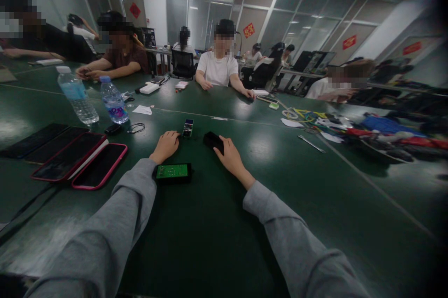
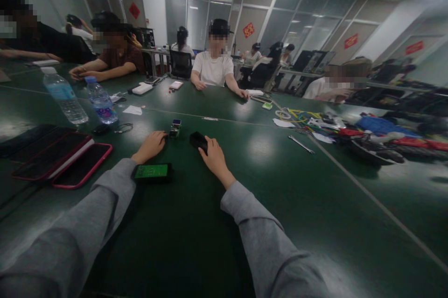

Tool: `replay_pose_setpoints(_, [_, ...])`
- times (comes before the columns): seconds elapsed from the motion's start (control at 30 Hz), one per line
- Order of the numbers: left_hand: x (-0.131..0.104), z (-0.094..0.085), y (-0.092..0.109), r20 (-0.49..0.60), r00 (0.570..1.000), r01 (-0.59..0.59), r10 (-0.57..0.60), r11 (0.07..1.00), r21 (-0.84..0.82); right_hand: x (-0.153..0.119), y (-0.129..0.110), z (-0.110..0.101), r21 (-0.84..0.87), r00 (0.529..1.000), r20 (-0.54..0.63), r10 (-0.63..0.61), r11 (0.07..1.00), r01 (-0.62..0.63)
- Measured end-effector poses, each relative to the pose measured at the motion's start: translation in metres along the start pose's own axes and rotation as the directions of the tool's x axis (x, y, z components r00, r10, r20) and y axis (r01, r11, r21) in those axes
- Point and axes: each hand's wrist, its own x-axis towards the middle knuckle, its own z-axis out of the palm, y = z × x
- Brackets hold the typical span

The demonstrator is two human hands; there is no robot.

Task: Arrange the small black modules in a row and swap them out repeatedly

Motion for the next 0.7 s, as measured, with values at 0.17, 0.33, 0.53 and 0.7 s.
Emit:
replay_pose_setpoints(0.17, [0.001, 0.001, -0.001, -0.004, 1.0, -0.014, 0.014, 1.0, 0.008, 0.0, -0.001, -0.001, -0.021, 1.0, 0.017, 0.008, 1.0, -0.007])
replay_pose_setpoints(0.33, [0.0, 0.001, -0.002, -0.006, 1.0, -0.017, 0.017, 1.0, 0.007, 0.0, -0.004, -0.004, -0.013, 1.0, 0.014, 0.007, 1.0, -0.007])
replay_pose_setpoints(0.53, [0.001, 0.003, -0.003, -0.001, 1.0, -0.011, 0.011, 1.0, -0.009, -0.001, -0.004, -0.004, -0.021, 1.0, 0.021, 0.007, 1.0, -0.006])
replay_pose_setpoints(0.7, [0.0, 0.001, -0.002, -0.008, 1.0, -0.015, 0.015, 1.0, -0.018, -0.007, -0.014, -0.014, -0.036, 0.999, 0.045, 0.013, 0.999, -0.012])
